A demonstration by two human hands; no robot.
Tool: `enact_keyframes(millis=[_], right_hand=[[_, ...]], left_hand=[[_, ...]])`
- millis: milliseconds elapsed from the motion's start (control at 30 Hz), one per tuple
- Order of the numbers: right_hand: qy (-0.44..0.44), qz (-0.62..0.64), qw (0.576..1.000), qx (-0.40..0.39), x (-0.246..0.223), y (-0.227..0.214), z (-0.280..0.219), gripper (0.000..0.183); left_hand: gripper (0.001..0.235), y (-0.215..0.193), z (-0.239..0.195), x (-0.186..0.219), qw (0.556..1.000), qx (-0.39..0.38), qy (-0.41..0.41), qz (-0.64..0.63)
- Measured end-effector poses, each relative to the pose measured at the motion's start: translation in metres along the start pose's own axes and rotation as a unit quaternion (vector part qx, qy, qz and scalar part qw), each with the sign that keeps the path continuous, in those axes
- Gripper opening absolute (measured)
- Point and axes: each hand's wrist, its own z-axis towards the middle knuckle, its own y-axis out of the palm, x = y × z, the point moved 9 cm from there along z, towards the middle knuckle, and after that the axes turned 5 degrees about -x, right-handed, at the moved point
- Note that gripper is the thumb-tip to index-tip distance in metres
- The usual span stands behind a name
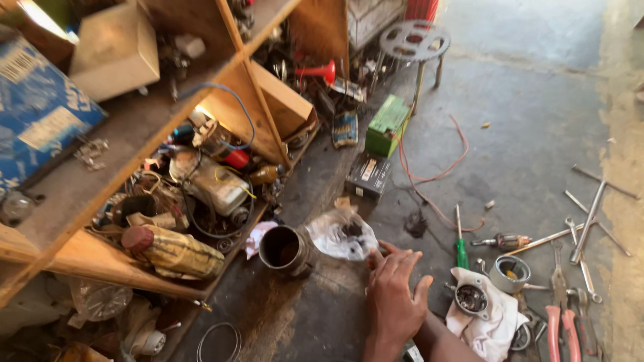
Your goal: The person sits on the floor and cleans a small cylindrical motor component using a white cloth. They wipe the exterior and interior surfaces, then use pliers to remove a small internal part. The person continues to wipe the component and the removed part, placing debris into a plastic bag.
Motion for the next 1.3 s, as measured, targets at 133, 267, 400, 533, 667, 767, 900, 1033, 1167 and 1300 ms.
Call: enact_keyframes(millis=[133,267,400,533,667,767,900,1033,1167,1300], right_hand=[[0.019,-0.018,1.0,0.015,0.012,0.025,0.062,0.046],[0.014,-0.024,0.999,0.042,0.017,0.038,0.106,0.041],[-0.004,-0.025,0.996,0.085,0.02,0.04,0.128,0.035],[-0.009,0.094,0.99,0.101,0.015,0.033,0.139,0.031],[0.024,0.163,0.979,0.123,0.016,0.035,0.147,0.03],[0.033,0.164,0.98,0.108,0.009,0.039,0.154,0.029],[0.015,0.047,0.994,0.095,-0.007,0.037,0.155,0.029],[0.018,0.055,0.992,0.112,-0.017,0.018,0.149,0.028],[0.03,-0.074,0.985,0.155,-0.026,0.002,0.135,0.027],[0.046,-0.197,0.954,0.221,-0.034,-0.017,0.121,0.027]], left_hand=[[0.039,-0.007,0.007,-0.008,1.0,0.014,0.023,-0.002],[0.033,-0.019,0.019,-0.022,0.999,0.041,0.005,0.001],[0.028,-0.037,0.03,-0.05,0.995,0.092,-0.033,0.01],[0.03,-0.044,0.035,-0.07,0.991,0.11,-0.073,-0.002],[0.03,-0.043,0.039,-0.078,0.99,0.105,-0.092,0.009],[0.031,-0.037,0.042,-0.086,0.989,0.09,-0.118,0.007],[0.031,-0.034,0.043,-0.087,0.99,0.08,-0.113,0.028],[0.032,-0.022,0.045,-0.085,0.992,0.045,-0.118,0.026],[0.034,-0.012,0.043,-0.092,0.982,-0.025,-0.177,0.057],[0.037,-0.015,0.042,-0.097,0.97,-0.068,-0.225,0.067]])
